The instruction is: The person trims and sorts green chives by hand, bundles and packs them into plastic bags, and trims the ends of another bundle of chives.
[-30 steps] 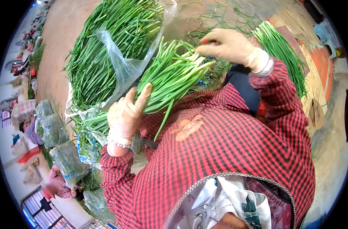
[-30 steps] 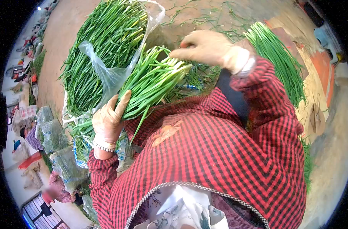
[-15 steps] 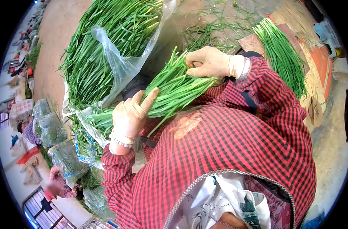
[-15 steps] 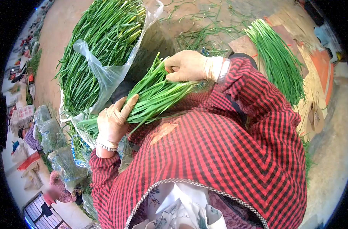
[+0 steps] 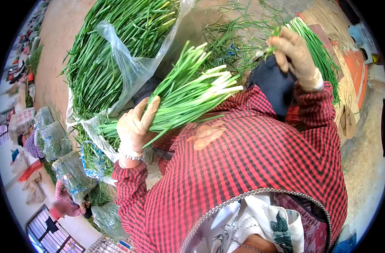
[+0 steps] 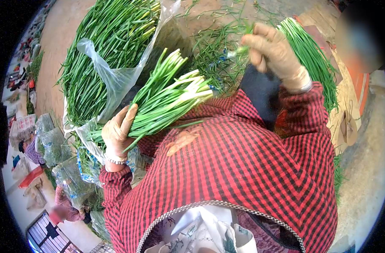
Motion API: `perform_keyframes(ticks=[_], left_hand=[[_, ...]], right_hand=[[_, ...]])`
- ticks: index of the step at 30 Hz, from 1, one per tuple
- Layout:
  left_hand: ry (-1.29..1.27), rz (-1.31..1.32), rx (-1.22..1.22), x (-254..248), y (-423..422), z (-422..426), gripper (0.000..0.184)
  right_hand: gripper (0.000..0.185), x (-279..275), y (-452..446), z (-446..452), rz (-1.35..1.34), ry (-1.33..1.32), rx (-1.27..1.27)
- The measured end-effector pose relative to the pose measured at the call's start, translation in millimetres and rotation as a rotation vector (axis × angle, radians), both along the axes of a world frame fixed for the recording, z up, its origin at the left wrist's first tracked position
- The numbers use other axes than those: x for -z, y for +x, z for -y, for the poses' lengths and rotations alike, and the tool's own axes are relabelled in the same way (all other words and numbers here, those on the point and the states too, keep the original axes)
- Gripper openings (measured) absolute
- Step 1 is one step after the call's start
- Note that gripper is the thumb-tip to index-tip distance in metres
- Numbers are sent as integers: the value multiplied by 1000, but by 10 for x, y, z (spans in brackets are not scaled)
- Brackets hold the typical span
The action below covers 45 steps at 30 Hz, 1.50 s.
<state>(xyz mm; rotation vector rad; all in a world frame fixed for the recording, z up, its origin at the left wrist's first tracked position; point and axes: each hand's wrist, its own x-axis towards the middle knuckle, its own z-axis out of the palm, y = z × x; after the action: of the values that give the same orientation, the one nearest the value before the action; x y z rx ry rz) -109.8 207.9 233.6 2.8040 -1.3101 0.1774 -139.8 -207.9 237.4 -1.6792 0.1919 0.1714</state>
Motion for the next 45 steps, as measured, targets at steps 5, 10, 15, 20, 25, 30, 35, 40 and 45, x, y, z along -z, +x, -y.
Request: perform_keyframes(ticks=[5,10,15,20,25,30,35,40,45], left_hand=[[81,57,1,-16,26,-20,87],[128,82,24,-35,18,42,78],[137,96,30,-65,-2,39,70],[-38,126,34,28,3,29,80],[15,140,-14,-1,17,7,66],[60,209,3,28,34,-2,66],[107,156,30,-35,-39,11,61],[82,142,45,-47,-61,60,57],[93,160,89,-49,-47,139,54]], right_hand=[[36,505,171,-89,310,-676,-181],[38,279,265,-791,482,-582,-475],[22,389,267,-941,439,-230,-453],[15,201,147,-670,220,41,-176],[36,345,51,-354,157,-6,-209],[15,196,-102,-598,-116,100,-417],[12,93,-86,-492,-145,22,-383],[17,111,-18,-204,20,-278,-167],[27,177,300,85,370,-826,-30]])
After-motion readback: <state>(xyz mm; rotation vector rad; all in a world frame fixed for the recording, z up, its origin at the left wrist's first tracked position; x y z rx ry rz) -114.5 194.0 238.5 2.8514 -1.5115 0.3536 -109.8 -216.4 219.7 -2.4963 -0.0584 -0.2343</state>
